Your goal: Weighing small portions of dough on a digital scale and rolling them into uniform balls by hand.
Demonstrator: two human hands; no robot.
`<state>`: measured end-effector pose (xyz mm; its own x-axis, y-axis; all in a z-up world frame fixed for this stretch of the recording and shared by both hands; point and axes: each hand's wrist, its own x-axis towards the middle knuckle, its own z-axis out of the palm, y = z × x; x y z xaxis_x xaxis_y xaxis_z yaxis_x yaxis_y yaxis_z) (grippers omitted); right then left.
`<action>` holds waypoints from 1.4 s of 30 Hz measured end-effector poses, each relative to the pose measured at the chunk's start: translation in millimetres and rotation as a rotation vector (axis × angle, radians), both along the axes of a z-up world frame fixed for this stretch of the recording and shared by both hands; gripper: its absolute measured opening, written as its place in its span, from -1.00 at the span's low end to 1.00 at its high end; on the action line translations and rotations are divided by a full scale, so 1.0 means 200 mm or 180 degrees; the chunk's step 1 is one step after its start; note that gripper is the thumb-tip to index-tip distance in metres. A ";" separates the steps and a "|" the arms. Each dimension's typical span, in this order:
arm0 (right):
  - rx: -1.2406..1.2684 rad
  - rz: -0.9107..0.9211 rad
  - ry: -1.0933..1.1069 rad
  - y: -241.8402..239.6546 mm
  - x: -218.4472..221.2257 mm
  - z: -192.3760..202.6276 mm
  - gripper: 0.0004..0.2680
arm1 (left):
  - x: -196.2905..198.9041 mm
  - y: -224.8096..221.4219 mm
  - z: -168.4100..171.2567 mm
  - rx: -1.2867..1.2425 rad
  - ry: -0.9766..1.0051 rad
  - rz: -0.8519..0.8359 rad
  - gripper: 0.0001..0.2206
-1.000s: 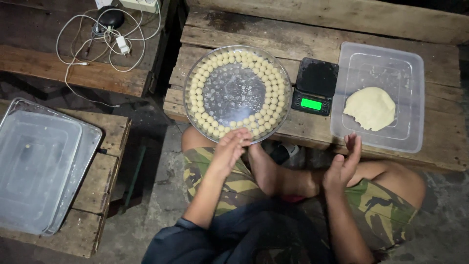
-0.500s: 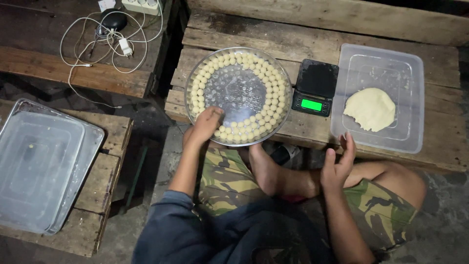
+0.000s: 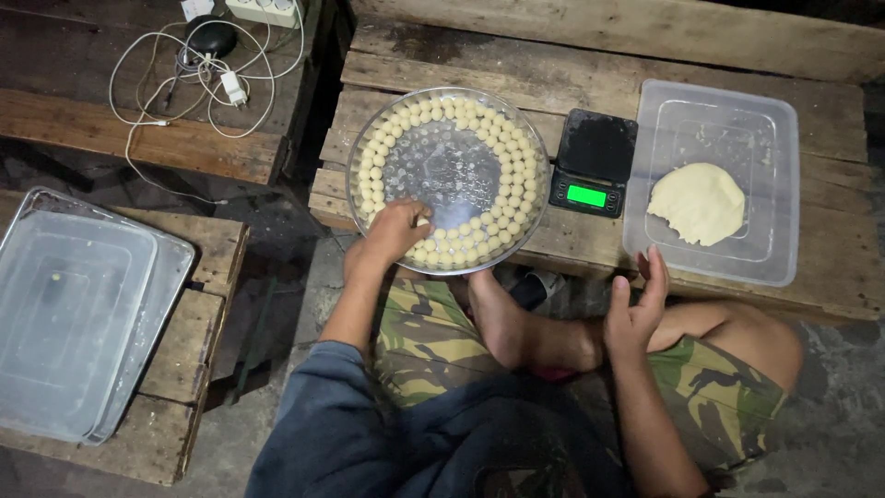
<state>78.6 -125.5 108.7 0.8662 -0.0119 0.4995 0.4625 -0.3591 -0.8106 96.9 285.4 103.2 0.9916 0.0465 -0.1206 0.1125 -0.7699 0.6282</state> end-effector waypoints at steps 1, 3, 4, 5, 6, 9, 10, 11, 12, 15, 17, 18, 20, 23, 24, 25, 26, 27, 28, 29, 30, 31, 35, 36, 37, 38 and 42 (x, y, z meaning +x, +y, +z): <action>0.0032 0.0007 -0.0003 0.00 0.00 0.00 -0.59 | 0.00 -0.01 -0.01 0.0050 0.0093 -0.0008 -0.81; 0.0063 0.0010 -0.0004 0.00 0.00 0.00 -0.59 | -0.02 -0.02 0.02 0.0100 0.0188 -0.0020 -0.79; 0.0078 0.0022 0.0016 0.00 0.00 0.00 -0.59 | -0.03 -0.03 0.05 0.0215 0.0240 -0.0149 -0.79; 0.0093 0.0032 0.0033 0.00 0.00 0.00 -0.59 | -0.04 -0.04 0.08 0.0330 0.0289 -0.0282 -0.79; 0.0091 0.0025 0.0033 0.00 0.01 0.00 -0.59 | -0.03 -0.03 0.03 0.0328 0.0288 -0.0289 -0.79; 0.0121 0.0013 0.0067 -0.01 0.01 -0.01 -0.60 | -0.06 -0.04 0.00 0.0379 0.0214 -0.0409 -0.71; 0.0068 -0.0013 0.0057 -0.01 0.01 -0.01 -0.60 | -0.08 -0.07 0.06 0.0625 0.0183 -0.0446 -0.71; 0.0011 -0.0056 0.0043 -0.01 0.01 -0.01 -0.60 | -0.09 -0.10 0.13 0.0868 0.0145 -0.0499 -0.71; 0.0012 -0.0078 0.0038 -0.01 0.01 0.01 -0.60 | -0.11 -0.09 0.06 0.0869 0.0137 -0.0520 -0.71; -0.0270 -0.0230 -0.0053 -0.05 0.02 0.06 -0.59 | -0.15 -0.12 -0.05 0.1182 -0.0262 -0.0652 -0.64; -0.0431 -0.0312 -0.0070 -0.11 0.05 0.09 -0.63 | -0.19 -0.16 0.01 0.1315 -0.0348 -0.0656 -0.56; -0.0436 -0.0366 -0.0078 -0.17 0.08 0.09 -0.63 | -0.20 -0.19 0.00 0.1309 -0.0370 -0.0706 -0.56; -0.1418 -0.0712 -0.0346 -0.30 0.13 0.09 -0.59 | -0.22 -0.25 -0.02 0.1395 -0.1205 -0.0500 -0.56; -0.2413 -0.1013 -0.0017 -0.51 0.23 0.09 -0.57 | -0.22 -0.49 0.16 0.1087 -0.1285 -0.0881 -0.71; -0.2417 -0.1053 -0.0001 -0.55 0.26 0.07 -0.57 | -0.20 -0.57 0.04 0.1077 -0.1293 -0.0921 -0.71; -0.2577 -0.1055 0.0203 -0.60 0.31 0.04 -0.55 | -0.19 -0.66 -0.08 0.0757 -0.1407 -0.1228 -0.75; -0.2734 -0.1056 0.0409 -0.65 0.35 0.01 -0.53 | -0.18 -0.75 -0.20 0.0433 -0.1515 -0.1533 -0.79; -0.2740 -0.1076 0.0419 -0.65 0.39 -0.03 -0.53 | -0.16 -0.85 -0.21 0.0422 -0.1517 -0.1552 -0.79; -0.2795 -0.1067 0.0350 -0.64 0.42 -0.08 -0.52 | -0.13 -0.94 -0.22 0.0250 -0.1642 -0.1749 -0.81; -0.2849 -0.1052 0.0277 -0.63 0.47 -0.12 -0.52 | -0.10 -1.04 -0.23 0.0081 -0.1766 -0.1939 -0.82; -0.2854 -0.1065 0.0283 -0.61 0.50 -0.12 -0.52 | -0.08 -1.12 -0.02 0.0072 -0.1768 -0.1951 -0.82; -0.3109 -0.1035 0.0240 -0.58 0.52 -0.12 -0.56 | -0.05 -1.19 0.19 -0.0994 -0.1317 -0.1739 -0.79; -0.3675 -0.1233 -0.0211 -0.56 0.67 -0.24 -0.68 | 0.35 -1.66 -0.49 0.0119 -0.1861 -0.1809 -0.76; -0.3670 -0.1239 -0.0217 -0.58 0.70 -0.30 -0.68 | 0.39 -1.69 -0.48 0.0124 -0.1869 -0.1811 -0.76; -0.3732 -0.1279 -0.0417 -0.60 0.74 -0.35 -0.71 | 0.43 -1.73 -0.48 0.0174 -0.1919 -0.1763 -0.77; -0.3791 -0.1320 -0.0617 -0.62 0.77 -0.40 -0.73 | 0.47 -1.77 -0.47 0.0223 -0.1968 -0.1714 -0.75; -0.3828 -0.1247 -0.0720 -0.67 0.83 -0.49 -0.63 | 0.62 -1.82 -0.53 0.0167 -0.1013 -0.2177 -0.72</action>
